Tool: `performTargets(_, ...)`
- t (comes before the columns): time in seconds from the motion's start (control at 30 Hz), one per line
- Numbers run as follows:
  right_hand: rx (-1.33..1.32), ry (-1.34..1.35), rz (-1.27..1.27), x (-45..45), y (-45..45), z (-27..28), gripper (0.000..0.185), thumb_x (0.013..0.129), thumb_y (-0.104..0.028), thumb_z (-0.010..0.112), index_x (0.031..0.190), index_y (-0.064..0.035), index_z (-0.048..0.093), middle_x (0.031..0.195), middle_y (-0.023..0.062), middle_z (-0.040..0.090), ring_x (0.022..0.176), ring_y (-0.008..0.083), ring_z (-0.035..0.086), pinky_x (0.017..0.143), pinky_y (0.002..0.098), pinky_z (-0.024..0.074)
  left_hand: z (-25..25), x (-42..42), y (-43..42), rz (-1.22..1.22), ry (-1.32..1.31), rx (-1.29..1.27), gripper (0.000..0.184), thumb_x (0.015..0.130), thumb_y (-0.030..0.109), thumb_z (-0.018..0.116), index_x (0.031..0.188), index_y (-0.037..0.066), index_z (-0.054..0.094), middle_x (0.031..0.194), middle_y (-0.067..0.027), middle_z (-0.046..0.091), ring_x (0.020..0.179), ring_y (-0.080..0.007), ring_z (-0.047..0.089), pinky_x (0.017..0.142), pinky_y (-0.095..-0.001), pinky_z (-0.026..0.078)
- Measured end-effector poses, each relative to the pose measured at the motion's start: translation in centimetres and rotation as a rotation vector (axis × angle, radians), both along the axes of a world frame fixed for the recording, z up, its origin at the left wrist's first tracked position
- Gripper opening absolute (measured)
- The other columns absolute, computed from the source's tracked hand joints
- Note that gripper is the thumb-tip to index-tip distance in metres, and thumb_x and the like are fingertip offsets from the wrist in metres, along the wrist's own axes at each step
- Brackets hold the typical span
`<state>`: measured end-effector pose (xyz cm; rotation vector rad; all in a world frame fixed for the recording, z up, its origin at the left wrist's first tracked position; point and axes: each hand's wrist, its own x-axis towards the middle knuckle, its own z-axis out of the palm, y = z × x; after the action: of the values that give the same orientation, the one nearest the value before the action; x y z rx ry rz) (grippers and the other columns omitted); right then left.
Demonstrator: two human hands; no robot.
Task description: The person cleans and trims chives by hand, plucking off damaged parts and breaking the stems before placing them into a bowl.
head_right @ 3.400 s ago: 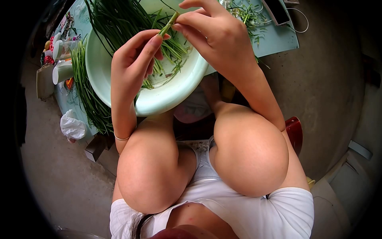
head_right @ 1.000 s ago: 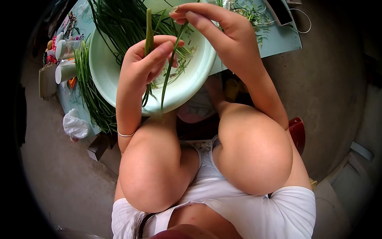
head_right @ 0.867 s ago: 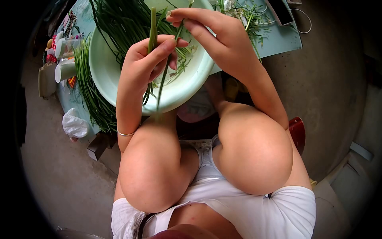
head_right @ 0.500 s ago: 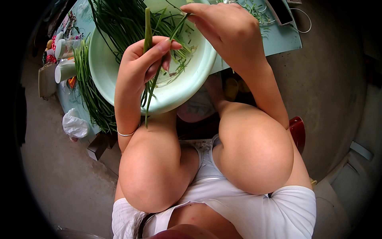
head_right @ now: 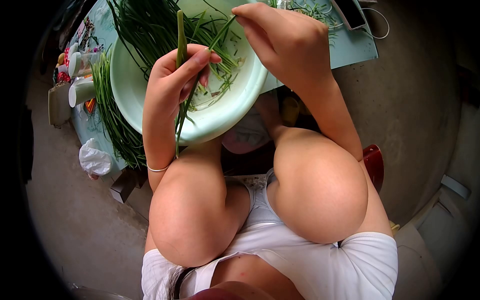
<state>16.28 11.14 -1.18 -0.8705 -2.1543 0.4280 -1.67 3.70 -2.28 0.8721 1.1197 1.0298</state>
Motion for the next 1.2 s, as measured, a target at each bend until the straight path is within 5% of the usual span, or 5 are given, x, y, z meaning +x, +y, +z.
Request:
performTargets(0.13,-0.05,0.045,-0.028,-0.1,-0.4,-0.2,0.017,0.081,0.0,0.062,0.097,-0.0053,0.065,0.064,0.004,0.061,0.052,0.007,0.056,0.047,0.0202,0.0413,0.4,-0.1,0.1,-0.002,-0.077,0.021,0.019,0.087,0.017,0.061,0.091,-0.001,0.066,0.075,-0.0036,0.065,0.059,-0.0032,0.054,0.046,-0.0152,0.031)
performTargets(0.43,-0.178,0.113,-0.118,-0.5,-1.1,-0.4,0.009,0.085,-0.001,0.058,0.092,-0.0013,0.063,0.062,0.0022,0.059,0.051,0.0042,0.052,0.047,0.0195,0.0397,0.2,-0.2,0.4,-0.057,-0.018,0.092,0.019,0.087,0.015,0.061,0.091,-0.003,0.065,0.08,-0.0044,0.065,0.065,-0.0081,0.057,0.057,-0.0202,0.043)
performTargets(0.97,-0.227,0.019,-0.16,-0.5,-1.3,-0.2,0.009,0.085,-0.007,0.057,0.09,-0.0006,0.061,0.064,0.0049,0.061,0.055,0.009,0.056,0.052,0.023,0.0433,0.0,0.0,0.5,-0.086,0.031,0.118,0.018,0.087,0.013,0.059,0.088,-0.004,0.066,0.077,-0.003,0.063,0.065,-0.0081,0.056,0.061,-0.0209,0.044)
performTargets(1.03,-0.192,0.006,-0.158,-0.7,-1.4,-0.3,0.009,0.085,-0.007,0.056,0.089,-0.001,0.062,0.064,0.0054,0.061,0.054,0.0101,0.056,0.052,0.0237,0.0437,-0.4,0.2,0.5,-0.06,0.059,0.174,0.017,0.088,0.015,0.061,0.093,0.0,0.066,0.072,-0.0013,0.064,0.056,-0.0003,0.051,0.044,-0.0148,0.03)
performTargets(1.2,0.119,-0.18,-0.427,0.7,0.8,-1.4,0.015,0.086,-0.017,0.056,0.091,-0.0044,0.063,0.065,0.0051,0.062,0.055,0.013,0.057,0.055,0.0269,0.045,-0.4,-0.1,-0.1,-0.075,0.012,0.097,0.019,0.086,0.015,0.06,0.089,-0.003,0.066,0.074,-0.0032,0.063,0.062,-0.0065,0.055,0.057,-0.019,0.042)
